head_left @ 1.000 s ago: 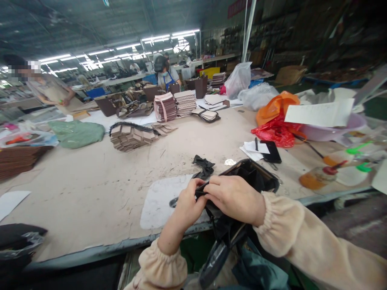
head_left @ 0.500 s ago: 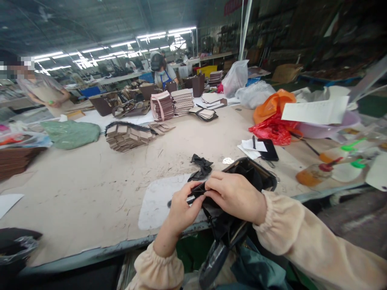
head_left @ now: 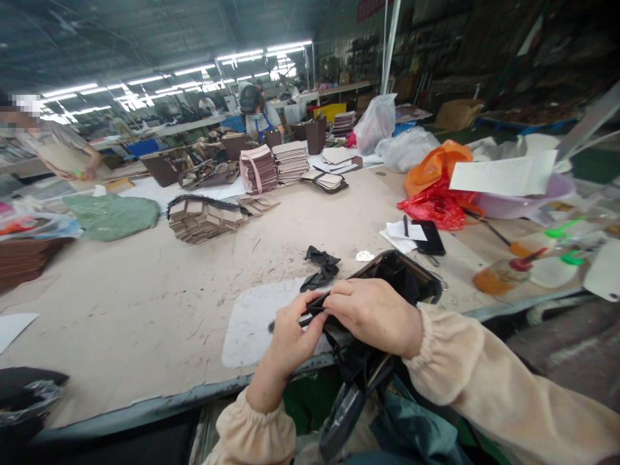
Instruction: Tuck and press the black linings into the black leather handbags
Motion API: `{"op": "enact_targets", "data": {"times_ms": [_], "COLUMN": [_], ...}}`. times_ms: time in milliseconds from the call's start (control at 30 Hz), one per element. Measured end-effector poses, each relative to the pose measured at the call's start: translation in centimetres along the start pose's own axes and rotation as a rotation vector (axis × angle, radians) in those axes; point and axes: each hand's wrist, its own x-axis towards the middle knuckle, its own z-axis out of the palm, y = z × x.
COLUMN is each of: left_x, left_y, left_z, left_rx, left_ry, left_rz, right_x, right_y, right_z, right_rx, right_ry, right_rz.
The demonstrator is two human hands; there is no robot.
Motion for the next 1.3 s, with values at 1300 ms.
{"op": "enact_targets", "data": {"times_ms": [1300], "left_x": [-0.1], "left_y": [-0.4], "left_z": [1.3], "left_rx": [0.142], "left_ry": [0.253], "left_rz": [0.013], "right_x": [0.3], "right_y": [-0.4], "right_z": [-0.2], "right_rx": [-0.083], "right_ry": [0.042], "right_rz": [0.277]}}
